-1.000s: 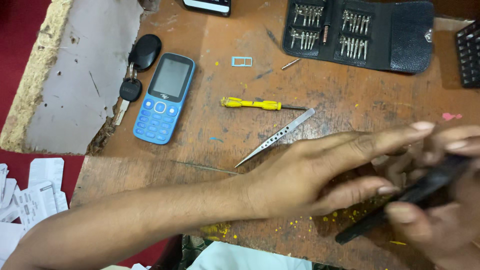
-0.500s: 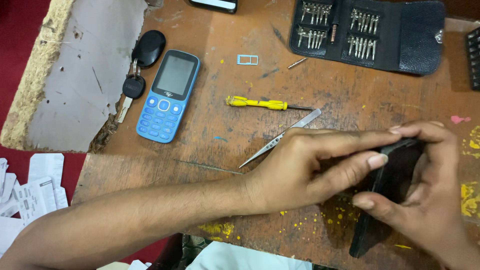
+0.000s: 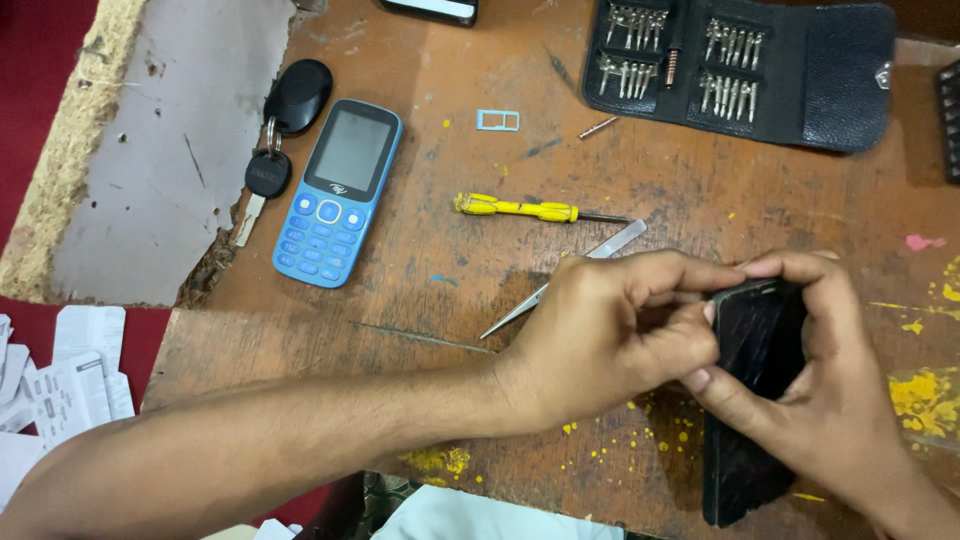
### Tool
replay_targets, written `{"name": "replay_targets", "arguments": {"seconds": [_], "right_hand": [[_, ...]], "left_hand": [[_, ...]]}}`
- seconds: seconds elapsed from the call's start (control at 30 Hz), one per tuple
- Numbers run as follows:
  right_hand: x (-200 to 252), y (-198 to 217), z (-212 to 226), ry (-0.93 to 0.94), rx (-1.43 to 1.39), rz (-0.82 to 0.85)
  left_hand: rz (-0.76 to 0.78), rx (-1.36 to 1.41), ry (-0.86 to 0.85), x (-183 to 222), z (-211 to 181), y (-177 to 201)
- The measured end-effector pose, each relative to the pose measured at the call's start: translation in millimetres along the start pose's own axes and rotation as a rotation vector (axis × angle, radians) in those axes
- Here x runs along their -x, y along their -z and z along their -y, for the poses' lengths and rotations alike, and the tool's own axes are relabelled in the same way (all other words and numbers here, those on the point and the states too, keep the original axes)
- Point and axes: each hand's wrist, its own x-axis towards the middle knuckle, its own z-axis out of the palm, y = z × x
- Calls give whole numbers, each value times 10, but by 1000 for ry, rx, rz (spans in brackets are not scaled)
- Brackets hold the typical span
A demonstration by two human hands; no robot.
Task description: The person holds a black smartphone and repeatedly pries its edges with fingers and a metal spudger. They rotate the device, attempt to separate the screen from the frame, and briefly reach for a screwdriver from a nearby basket. The phone remains partially disassembled throughout the clip.
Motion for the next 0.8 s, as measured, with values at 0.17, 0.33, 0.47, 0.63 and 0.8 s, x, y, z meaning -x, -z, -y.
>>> {"name": "replay_targets", "arguments": {"seconds": [0.17,0.33,0.47,0.63,0.8], "right_hand": [[-21,82,-8,173,166,9],[-76,231,-40,283,322,52],[-64,325,-109,388,366,32],[-123,352,-136,440,344,35],[-123,348,-140,441,363,39]], "left_hand": [[36,89,-13,42,65,21],[83,296,-16,81,95,14],[119,275,14,113,79,-6],[122,244,-32,121,24,19],[138,172,24,95,-41,29]]}}
